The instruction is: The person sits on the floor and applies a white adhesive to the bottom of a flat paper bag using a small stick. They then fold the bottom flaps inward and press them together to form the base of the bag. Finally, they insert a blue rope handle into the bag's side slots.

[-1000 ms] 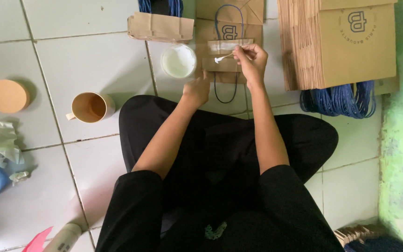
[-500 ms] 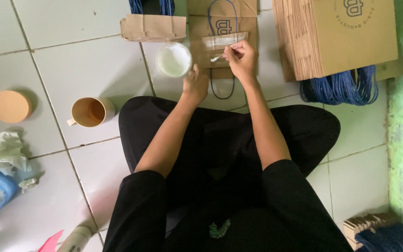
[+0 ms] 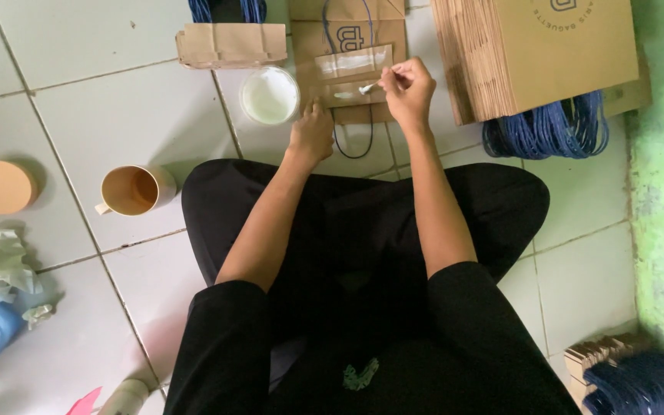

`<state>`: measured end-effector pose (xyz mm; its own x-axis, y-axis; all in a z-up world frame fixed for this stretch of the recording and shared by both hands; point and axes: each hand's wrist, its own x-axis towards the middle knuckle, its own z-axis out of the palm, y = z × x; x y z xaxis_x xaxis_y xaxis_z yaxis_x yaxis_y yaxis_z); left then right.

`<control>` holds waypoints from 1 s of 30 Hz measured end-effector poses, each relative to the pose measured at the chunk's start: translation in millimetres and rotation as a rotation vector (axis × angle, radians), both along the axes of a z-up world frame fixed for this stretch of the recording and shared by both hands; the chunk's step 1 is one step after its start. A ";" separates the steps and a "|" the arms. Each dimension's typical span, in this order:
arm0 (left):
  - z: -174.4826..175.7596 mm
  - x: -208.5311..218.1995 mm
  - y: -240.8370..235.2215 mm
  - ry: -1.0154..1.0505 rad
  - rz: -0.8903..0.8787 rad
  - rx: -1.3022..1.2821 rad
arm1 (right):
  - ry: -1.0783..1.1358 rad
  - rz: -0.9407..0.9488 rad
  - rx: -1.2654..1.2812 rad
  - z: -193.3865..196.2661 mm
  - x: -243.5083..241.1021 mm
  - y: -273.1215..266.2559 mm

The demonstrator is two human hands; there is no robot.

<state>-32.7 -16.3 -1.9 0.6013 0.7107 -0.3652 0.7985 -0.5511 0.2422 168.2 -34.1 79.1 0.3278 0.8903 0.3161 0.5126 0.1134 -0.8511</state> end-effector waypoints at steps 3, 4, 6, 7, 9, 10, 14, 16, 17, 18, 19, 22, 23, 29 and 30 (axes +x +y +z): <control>21.2 -1.5 3.3 -0.023 0.024 -0.131 | -0.051 0.171 0.028 -2.9 -18.1 6.2; 20.4 -2.3 2.4 -0.022 0.022 -0.130 | -0.050 0.170 0.030 -1.8 -25.2 5.9; 18.9 -2.7 1.7 -0.041 0.043 -0.092 | -0.085 0.232 0.043 1.0 -38.2 6.3; 19.8 -3.1 2.1 -0.039 0.042 -0.093 | -0.084 0.232 0.043 1.1 -32.8 5.9; 21.3 -4.0 2.7 -0.053 0.053 -0.118 | -0.250 0.232 0.031 1.2 -22.0 5.3; 21.3 -5.6 2.8 -0.052 0.053 -0.119 | -0.249 0.232 0.030 3.7 -13.6 3.8; 14.9 -4.4 1.9 -0.069 0.032 -0.071 | -0.231 0.124 0.013 13.8 9.5 -3.6; 14.6 -5.1 1.7 -0.078 0.028 -0.035 | -0.183 0.112 0.028 14.2 2.6 -2.8; 17.6 -5.3 1.8 -0.059 0.032 -0.054 | -0.158 0.151 0.028 12.8 -5.3 -1.2; 20.5 -5.6 1.8 -0.041 0.037 -0.074 | -0.132 0.190 0.028 11.5 -13.3 0.4; 23.2 -6.1 2.3 -0.041 0.039 -0.073 | -0.133 0.192 0.029 10.5 -21.6 3.1; 26.4 -7.1 2.9 -0.093 0.063 -0.084 | -0.155 0.293 0.053 4.0 -32.8 7.9; 24.2 -7.6 3.2 -0.102 0.055 -0.068 | -0.183 0.282 0.020 -0.7 -27.9 8.0; 27.4 -6.9 4.5 -0.077 0.036 -0.114 | -0.277 0.120 -0.005 7.2 19.2 -3.4; 29.8 -7.5 5.0 -0.074 0.038 -0.123 | -0.221 0.085 0.016 10.0 22.7 -5.0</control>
